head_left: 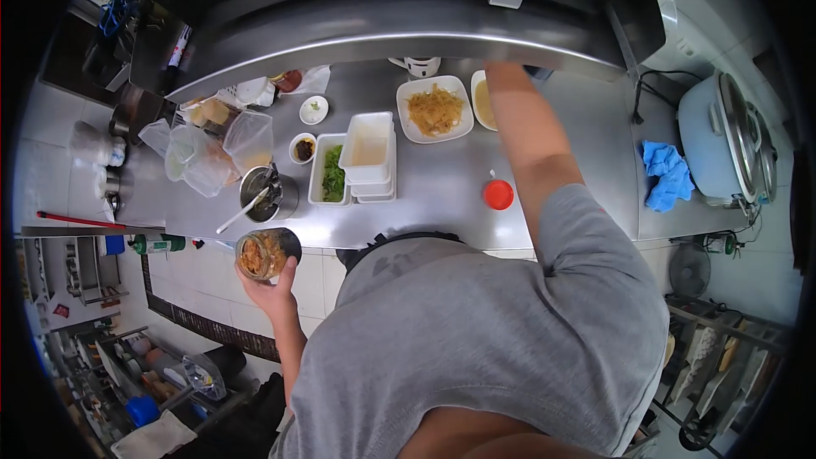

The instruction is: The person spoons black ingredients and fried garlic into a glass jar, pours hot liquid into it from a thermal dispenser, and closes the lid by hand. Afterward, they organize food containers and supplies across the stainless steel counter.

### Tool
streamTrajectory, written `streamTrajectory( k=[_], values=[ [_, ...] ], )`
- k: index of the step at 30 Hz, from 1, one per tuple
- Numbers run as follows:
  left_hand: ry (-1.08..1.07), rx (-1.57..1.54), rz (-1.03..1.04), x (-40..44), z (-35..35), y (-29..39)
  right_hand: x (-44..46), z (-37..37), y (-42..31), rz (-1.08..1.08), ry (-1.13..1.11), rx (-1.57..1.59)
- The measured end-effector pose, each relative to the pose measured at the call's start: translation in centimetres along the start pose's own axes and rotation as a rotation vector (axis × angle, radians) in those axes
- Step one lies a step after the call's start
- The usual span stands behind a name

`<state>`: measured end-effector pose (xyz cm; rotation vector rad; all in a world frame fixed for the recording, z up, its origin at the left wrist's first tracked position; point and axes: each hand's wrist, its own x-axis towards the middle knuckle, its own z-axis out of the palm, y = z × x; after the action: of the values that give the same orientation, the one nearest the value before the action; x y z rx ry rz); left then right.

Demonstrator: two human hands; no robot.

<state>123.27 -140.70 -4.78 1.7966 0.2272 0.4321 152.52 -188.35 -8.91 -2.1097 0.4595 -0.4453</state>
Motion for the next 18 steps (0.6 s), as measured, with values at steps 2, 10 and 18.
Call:
streamTrajectory(
  k=[2,10,18],
  values=[
    [-0.040,0.029,-0.023,0.0,0.4,-0.1,0.0,0.2,0.1,-0.005,-0.011,0.001],
    [-0.073,-0.034,0.003,-0.4,1.4,-0.2,0.6,0.2,-0.5,-0.016,-0.028,0.040],
    [-0.076,0.008,0.022,-2.6,0.7,1.1,2.7,-0.8,0.2,0.021,0.015,0.403]
  ],
)
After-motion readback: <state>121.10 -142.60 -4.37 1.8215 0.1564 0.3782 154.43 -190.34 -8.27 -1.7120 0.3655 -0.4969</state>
